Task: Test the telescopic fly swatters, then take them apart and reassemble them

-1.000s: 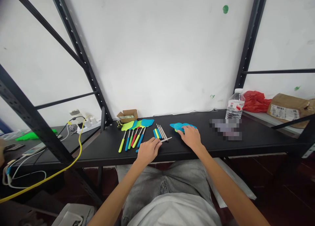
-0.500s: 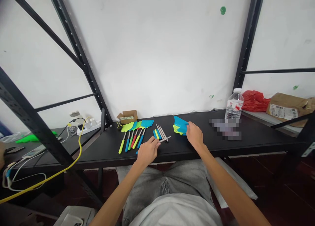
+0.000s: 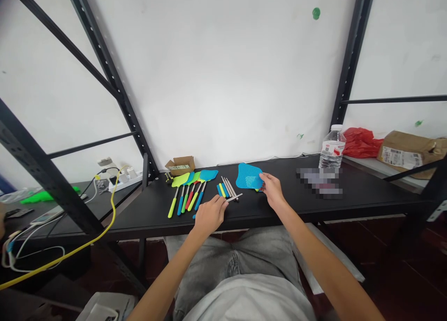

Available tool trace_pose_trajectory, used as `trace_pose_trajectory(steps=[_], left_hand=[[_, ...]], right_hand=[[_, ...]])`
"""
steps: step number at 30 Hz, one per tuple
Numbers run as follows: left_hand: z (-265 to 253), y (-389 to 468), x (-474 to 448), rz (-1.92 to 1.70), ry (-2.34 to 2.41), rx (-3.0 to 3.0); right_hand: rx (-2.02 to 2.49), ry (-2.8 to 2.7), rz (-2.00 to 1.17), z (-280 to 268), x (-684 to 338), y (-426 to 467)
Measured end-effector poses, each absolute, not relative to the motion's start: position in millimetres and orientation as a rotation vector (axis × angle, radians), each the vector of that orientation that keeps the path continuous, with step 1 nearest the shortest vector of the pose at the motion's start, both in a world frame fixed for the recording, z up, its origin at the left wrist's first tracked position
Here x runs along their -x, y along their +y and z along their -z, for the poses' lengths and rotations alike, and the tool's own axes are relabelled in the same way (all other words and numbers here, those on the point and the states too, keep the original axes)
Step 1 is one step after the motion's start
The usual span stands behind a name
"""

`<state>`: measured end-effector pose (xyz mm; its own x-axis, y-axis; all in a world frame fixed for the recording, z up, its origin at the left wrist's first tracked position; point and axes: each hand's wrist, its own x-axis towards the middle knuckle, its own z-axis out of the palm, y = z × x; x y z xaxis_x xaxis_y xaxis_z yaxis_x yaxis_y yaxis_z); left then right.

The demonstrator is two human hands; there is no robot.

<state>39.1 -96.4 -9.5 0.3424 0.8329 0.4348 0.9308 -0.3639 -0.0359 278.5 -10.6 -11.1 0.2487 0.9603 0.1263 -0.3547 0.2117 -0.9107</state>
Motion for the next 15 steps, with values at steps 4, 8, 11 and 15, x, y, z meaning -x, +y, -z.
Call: trace_pose_trajectory(steps=[4, 8, 11, 15], left_hand=[[9.5, -96.4, -39.7, 0.498, -1.591, 2.332], [9.2, -96.7, -40.3, 0.493, -1.600, 2.324], [8.9, -96.6, -40.1, 0.490, -1.591, 2.320], [8.8, -96.3, -39.8, 0.495, -1.581, 2.329]], right_hand=[[0.808, -0.651, -1.215, 4.9, -276.5, -13.2], [0.754, -0.618, -1.233, -1.8, -280.9, -14.6], [0.708, -0.633, -1.222, -6.4, -283.2, -16.7], [0.764, -0.690, -1.107, -8.3, -285.9, -17.4]])
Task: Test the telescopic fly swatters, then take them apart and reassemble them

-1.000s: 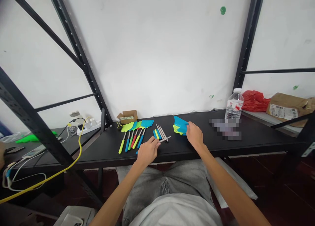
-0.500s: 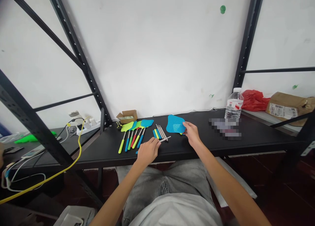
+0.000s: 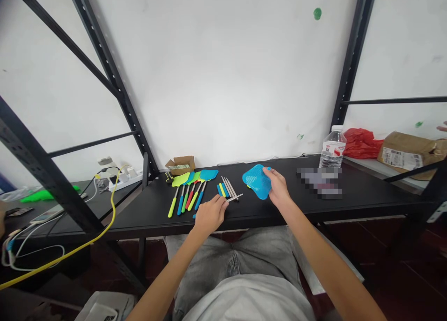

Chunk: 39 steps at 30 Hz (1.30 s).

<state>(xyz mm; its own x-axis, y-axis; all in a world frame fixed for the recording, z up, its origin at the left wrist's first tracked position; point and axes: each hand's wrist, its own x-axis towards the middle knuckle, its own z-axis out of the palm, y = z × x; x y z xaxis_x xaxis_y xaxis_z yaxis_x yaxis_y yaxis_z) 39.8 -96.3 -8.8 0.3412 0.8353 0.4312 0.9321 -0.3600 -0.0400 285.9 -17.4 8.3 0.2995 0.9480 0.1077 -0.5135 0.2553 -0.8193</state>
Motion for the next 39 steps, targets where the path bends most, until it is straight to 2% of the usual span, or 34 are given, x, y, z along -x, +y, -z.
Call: trace_pose_trajectory(steps=[7, 10, 22, 30, 39], left_hand=[[8.0, -98.2, -40.8, 0.499, -1.613, 2.334], [7.4, -98.7, -40.8, 0.498, -1.615, 2.342], [9.1, -97.4, -39.8, 0.502, -1.591, 2.342], [8.9, -97.5, -40.2, 0.507, -1.597, 2.335], [8.8, -97.8, -40.5, 0.504, -1.621, 2.340]], right_hand=[[1.092, -1.329, -0.455, -4.3, -289.0, -21.2], [1.218, -1.568, -0.310, 0.4, -286.3, -21.3], [1.290, -2.026, -0.344, -11.3, -308.5, -28.1], [1.240, -1.817, -0.336, -36.4, -328.5, -37.2], [1.158, -1.768, -0.407, -34.4, -325.0, -32.9]])
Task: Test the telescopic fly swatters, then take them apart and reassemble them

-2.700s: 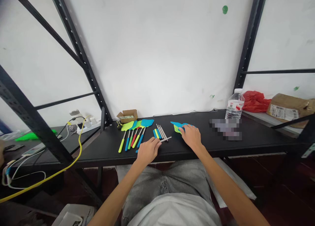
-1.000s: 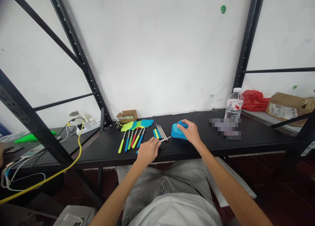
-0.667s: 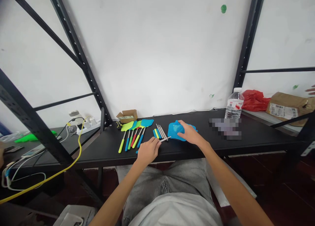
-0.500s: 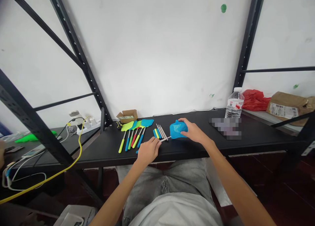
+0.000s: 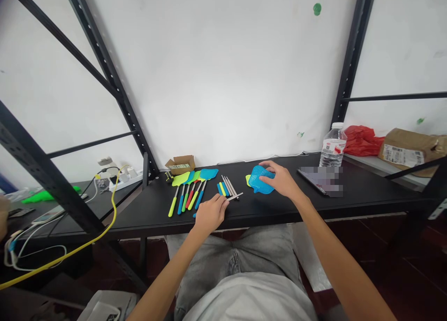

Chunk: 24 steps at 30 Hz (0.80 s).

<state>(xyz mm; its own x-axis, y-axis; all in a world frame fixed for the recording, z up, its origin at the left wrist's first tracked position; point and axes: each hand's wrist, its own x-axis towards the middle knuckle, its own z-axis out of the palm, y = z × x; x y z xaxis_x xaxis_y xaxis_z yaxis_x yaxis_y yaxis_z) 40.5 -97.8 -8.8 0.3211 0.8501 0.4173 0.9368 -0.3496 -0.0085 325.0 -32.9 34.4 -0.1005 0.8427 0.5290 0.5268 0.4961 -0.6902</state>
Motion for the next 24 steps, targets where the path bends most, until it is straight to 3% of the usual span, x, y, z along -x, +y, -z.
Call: trace_pose_trajectory(steps=[13, 24], left_hand=[[7.1, -99.0, -41.3, 0.489, -1.631, 2.339], [9.3, -96.7, -39.9, 0.502, -1.594, 2.341]], right_hand=[[1.257, -1.993, -0.323, -39.3, -319.5, -40.0], [1.238, -2.081, -0.763, -28.4, -328.1, -34.9]])
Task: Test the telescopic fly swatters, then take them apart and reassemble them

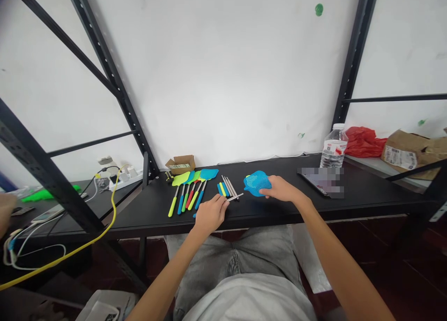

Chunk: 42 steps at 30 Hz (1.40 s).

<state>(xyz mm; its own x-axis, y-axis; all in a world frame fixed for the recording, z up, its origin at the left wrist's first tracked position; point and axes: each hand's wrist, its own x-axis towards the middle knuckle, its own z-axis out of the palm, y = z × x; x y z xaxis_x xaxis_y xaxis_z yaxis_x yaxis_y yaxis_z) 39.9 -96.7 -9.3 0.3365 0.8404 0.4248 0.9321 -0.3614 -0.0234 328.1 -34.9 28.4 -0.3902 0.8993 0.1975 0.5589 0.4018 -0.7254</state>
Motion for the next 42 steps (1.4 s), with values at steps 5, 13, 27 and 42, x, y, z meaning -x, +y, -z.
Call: trace_pose_trajectory(steps=[5, 13, 27, 42], left_hand=[[8.6, -97.3, -40.4, 0.495, -1.600, 2.341], [9.4, -96.8, -39.6, 0.501, -1.575, 2.337], [8.9, -97.4, -40.1, 0.507, -1.593, 2.332], [7.0, -99.1, -41.2, 0.550, -1.588, 2.342]], right_hand=[[1.073, -1.986, -1.057, -32.0, -326.7, -38.6], [1.062, -1.880, -1.281, -22.0, -330.8, -37.1], [1.013, -1.838, -1.389, -9.5, -331.8, -30.6], [1.003, -1.548, -1.381, 2.1, -318.8, -24.4]])
